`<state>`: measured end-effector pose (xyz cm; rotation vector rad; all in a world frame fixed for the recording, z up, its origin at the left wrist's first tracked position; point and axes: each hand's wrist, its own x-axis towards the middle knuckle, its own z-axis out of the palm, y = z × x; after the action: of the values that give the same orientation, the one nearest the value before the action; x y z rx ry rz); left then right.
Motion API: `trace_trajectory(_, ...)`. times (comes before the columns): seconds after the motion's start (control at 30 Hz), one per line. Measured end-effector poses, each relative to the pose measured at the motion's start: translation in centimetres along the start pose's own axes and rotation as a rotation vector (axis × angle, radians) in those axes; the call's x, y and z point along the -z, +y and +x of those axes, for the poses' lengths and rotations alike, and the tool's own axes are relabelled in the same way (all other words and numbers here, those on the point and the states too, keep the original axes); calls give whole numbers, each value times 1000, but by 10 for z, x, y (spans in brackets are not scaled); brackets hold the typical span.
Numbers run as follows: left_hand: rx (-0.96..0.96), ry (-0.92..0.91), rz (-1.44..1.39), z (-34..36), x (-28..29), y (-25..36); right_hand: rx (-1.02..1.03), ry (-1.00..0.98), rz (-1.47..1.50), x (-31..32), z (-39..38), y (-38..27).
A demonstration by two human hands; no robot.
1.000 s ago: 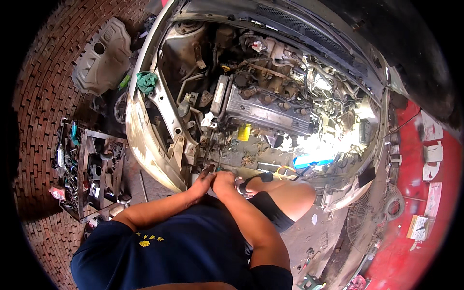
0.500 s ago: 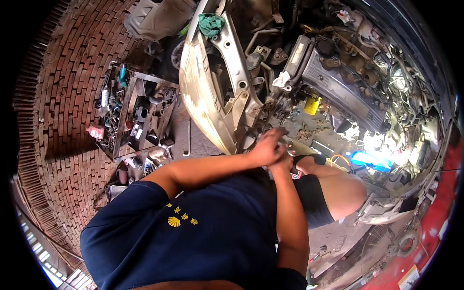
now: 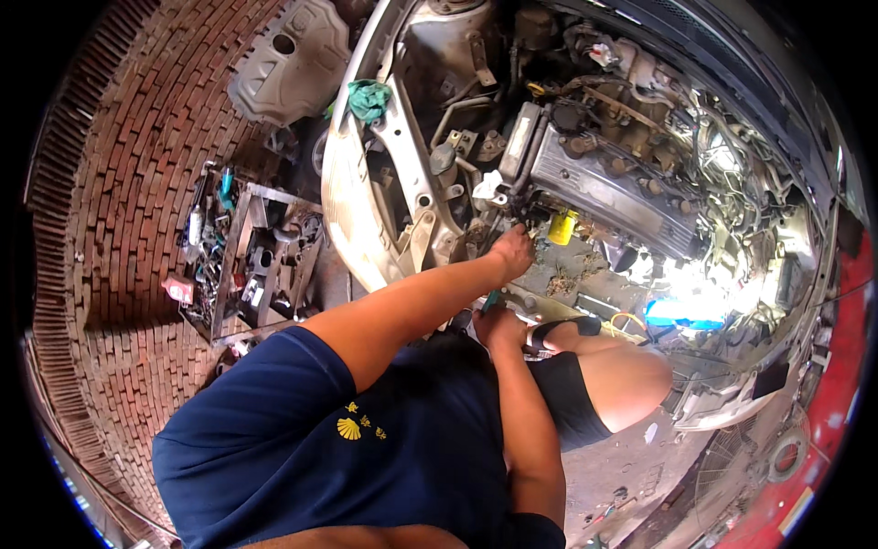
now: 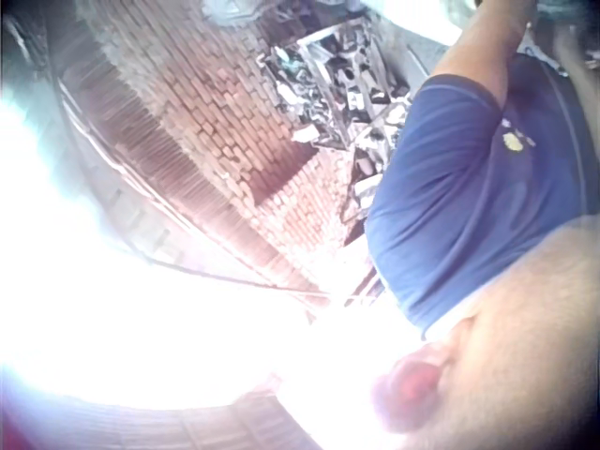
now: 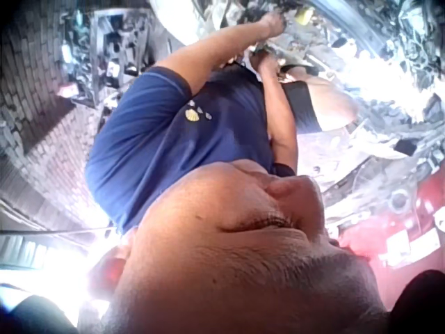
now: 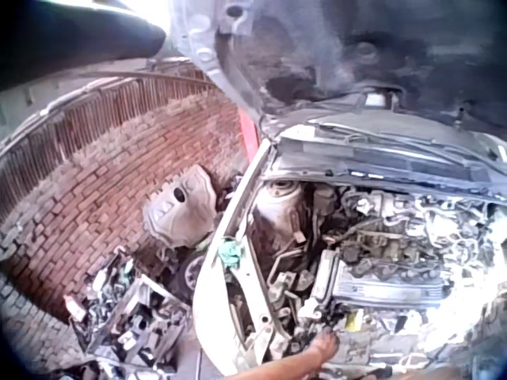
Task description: The person works on a car engine with the hood open, using a ratchet and socket to loosen and remove bolts from the engine bay. They handle a rag and a smartphone briefly, then continue using the ratchet on various bolts before walking away from the vehicle.
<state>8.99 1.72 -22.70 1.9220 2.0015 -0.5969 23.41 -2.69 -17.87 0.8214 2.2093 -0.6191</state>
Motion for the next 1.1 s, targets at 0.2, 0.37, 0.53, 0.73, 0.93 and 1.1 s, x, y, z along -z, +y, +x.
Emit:
trace_trajectory(0.2, -57, -20, 140, -4, 3, 1, 4, 40, 95, -9, 10, 9)
trace_trajectory(0.37, -79, -86, 201, -3, 10, -2, -24, 94, 77, -9, 3, 10)
trace_trajectory(0.53, -54, -25, 214, 0, -1, -7, -59, 57, 116, 1, -3, 4)
trace_trajectory(0.73, -60, 19, 208, 1, -6, -10, -63, 64, 160, 5, -7, 1)
trace_trajectory(0.93, -50, -18, 188, 0, 2, -8, -53, 74, 150, -4, -1, 6)
trace_trajectory(1.1, -75, -81, 202, 0, 6, -6, -59, 67, 178, 1, -4, 5)
